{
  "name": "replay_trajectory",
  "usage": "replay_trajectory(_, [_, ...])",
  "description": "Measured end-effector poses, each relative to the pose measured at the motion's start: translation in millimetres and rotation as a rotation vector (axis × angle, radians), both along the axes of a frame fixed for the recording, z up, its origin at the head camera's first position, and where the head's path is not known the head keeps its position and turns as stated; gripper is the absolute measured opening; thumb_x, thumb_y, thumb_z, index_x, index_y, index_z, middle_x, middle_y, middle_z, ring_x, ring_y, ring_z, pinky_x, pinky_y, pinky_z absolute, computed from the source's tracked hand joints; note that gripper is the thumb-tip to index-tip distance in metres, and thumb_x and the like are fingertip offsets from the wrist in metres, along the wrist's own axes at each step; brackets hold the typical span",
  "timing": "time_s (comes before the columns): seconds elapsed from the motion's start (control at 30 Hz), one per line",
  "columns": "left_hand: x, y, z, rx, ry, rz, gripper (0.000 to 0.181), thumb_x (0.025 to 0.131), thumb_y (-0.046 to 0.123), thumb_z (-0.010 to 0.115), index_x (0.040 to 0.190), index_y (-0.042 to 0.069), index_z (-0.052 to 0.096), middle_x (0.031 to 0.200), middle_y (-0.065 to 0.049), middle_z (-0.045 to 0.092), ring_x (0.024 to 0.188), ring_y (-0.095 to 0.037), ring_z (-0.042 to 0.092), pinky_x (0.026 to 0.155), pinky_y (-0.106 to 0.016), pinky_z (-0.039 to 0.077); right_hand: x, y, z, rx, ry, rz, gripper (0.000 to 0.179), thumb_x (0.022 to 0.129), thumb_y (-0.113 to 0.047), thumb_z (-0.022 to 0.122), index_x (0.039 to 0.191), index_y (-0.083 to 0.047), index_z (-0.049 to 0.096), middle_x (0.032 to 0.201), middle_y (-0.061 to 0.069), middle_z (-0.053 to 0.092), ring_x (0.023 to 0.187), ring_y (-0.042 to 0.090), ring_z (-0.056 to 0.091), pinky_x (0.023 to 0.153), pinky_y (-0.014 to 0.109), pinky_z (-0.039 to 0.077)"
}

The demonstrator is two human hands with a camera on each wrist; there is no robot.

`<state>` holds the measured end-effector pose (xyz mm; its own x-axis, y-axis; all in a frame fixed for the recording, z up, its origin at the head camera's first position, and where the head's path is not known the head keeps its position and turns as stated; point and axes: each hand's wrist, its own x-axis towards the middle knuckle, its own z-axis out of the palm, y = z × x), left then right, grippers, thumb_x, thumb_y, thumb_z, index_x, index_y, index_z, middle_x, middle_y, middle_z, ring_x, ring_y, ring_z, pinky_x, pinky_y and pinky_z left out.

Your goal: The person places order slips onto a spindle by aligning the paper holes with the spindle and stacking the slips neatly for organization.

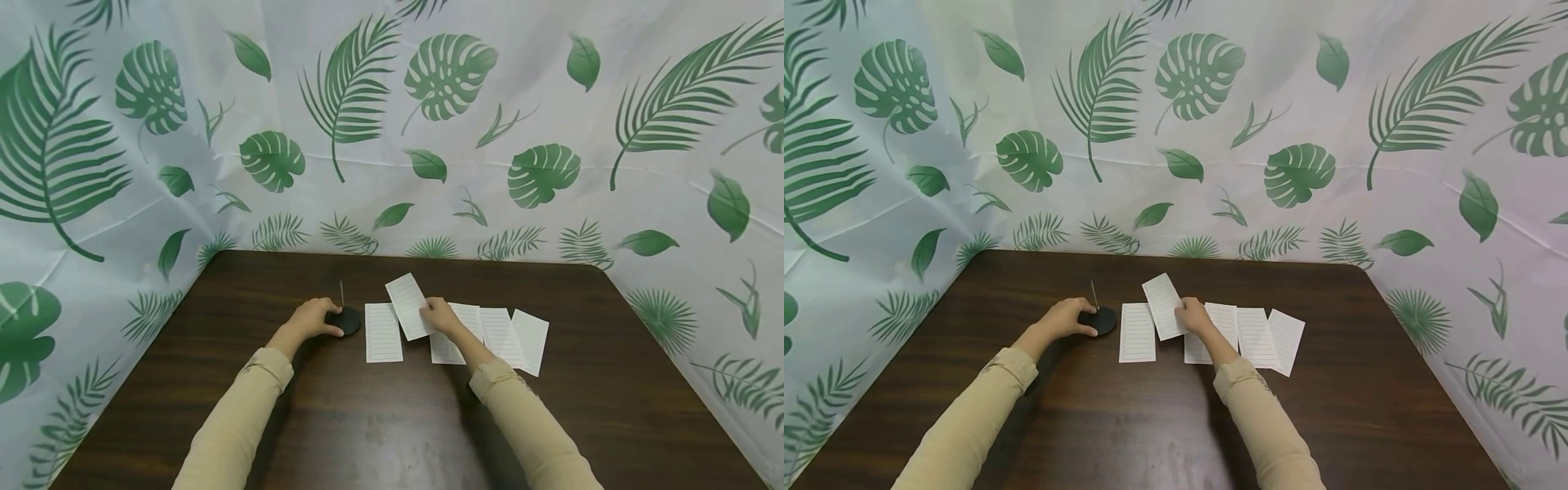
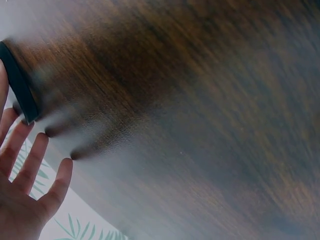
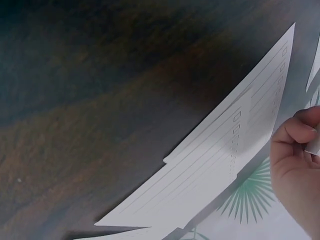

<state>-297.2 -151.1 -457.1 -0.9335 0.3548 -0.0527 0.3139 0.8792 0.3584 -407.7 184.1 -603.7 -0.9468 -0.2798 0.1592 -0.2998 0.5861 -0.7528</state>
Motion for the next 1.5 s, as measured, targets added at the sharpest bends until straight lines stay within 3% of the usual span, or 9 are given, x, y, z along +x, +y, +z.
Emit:
replay_trajectory(0.13, [0.3,-1.5,-1.6,-0.011,-0.004,0.004,0.056,0.074,0.035,0.078,0.120,0.006,0.064,0.121,-0.014,0.062,0.113,-0.032,0.057,0.098,-0.047,0.047,-5.3,1,-14.7,0.005,0.001,-0.060,0.024,0.087,-0.032,0.061,0.073,-0.013,0.067,0.054,-0.005,0.053,0.049,0.012,0.044,0.042,0.028,0.036])
replay_trajectory(0.23, [0.3,-1.0,-1.3,-0.007,-0.004,0.008,0.056,0.074,0.035,0.078,0.121,0.006,0.064,0.122,-0.013,0.062,0.113,-0.032,0.057,0.098,-0.047,0.047,6.3,0,-2.5,-0.031,-0.027,-0.068,0.025,0.085,-0.034,0.065,0.073,-0.012,0.068,0.050,-0.007,0.050,0.047,0.009,0.043,0.041,0.026,0.038])
replay_trajectory(0.47, [1.7,0.5,1.2,-0.005,0.004,-0.003,0.057,0.074,0.035,0.078,0.120,0.005,0.064,0.121,-0.013,0.062,0.112,-0.032,0.057,0.097,-0.047,0.047,99.7,-29,122.7,-0.104,-0.161,-0.096,0.027,0.088,-0.014,0.060,0.077,0.011,0.061,0.046,-0.008,0.028,0.044,0.005,0.032,0.044,0.026,0.046])
replay_trajectory(0.57, [2.2,0.3,1.4,-0.014,0.005,-0.006,0.057,0.074,0.036,0.078,0.120,0.006,0.064,0.121,-0.013,0.062,0.112,-0.032,0.057,0.097,-0.047,0.047,114.3,-38,143.6,-0.091,-0.213,-0.156,0.027,0.090,-0.008,0.056,0.083,0.017,0.060,0.046,-0.006,0.033,0.044,0.004,0.040,0.045,0.025,0.049])
replay_trajectory(0.7, [2.2,-0.4,1.7,-0.021,0.014,-0.012,0.057,0.074,0.036,0.078,0.120,0.005,0.064,0.121,-0.013,0.062,0.112,-0.031,0.058,0.098,-0.046,0.047,105.7,-39,133.9,-0.154,-0.229,-0.171,0.027,0.092,-0.011,0.051,0.093,0.014,0.061,0.061,0.006,0.058,0.052,0.013,0.055,0.045,0.027,0.051])
replay_trajectory(0.77, [1.9,-0.3,2.0,-0.023,0.017,-0.020,0.057,0.074,0.036,0.078,0.120,0.005,0.064,0.121,-0.013,0.062,0.113,-0.031,0.058,0.098,-0.046,0.047,84.1,-30,103.4,-0.209,-0.192,-0.148,0.029,0.091,-0.017,0.050,0.094,0.009,0.063,0.068,0.010,0.062,0.054,0.015,0.056,0.042,0.027,0.049])
replay_trajectory(0.9, [0.6,0.2,1.9,-0.033,0.017,-0.028,0.058,0.074,0.037,0.078,0.120,0.005,0.064,0.121,-0.013,0.063,0.113,-0.030,0.058,0.097,-0.046,0.048,73.4,-30,93.0,-0.188,-0.205,-0.185,0.030,0.090,-0.020,0.051,0.095,0.007,0.064,0.073,0.015,0.064,0.057,0.019,0.057,0.043,0.032,0.048])
replay_trajectory(1.13, [-0.8,0.4,2.7,-0.079,0.050,-0.047,0.059,0.073,0.040,0.078,0.120,0.006,0.065,0.120,-0.012,0.064,0.112,-0.029,0.058,0.096,-0.045,0.049,123.0,-48,161.7,-0.177,-0.322,-0.265,0.023,0.092,-0.011,0.054,0.080,0.008,0.060,0.070,0.006,0.054,0.061,0.013,0.046,0.050,0.023,0.046])
replay_trajectory(1.5, [2.4,3.4,7.4,-0.126,0.029,-0.052,0.059,0.077,0.041,0.076,0.123,0.006,0.063,0.125,-0.012,0.061,0.116,-0.032,0.056,0.096,-0.049,0.048,131.4,-45,178.3,-0.235,-0.374,-0.245,0.026,0.091,-0.009,0.053,0.066,-0.005,0.048,0.055,-0.005,0.038,0.052,0.007,0.035,0.050,0.021,0.035])
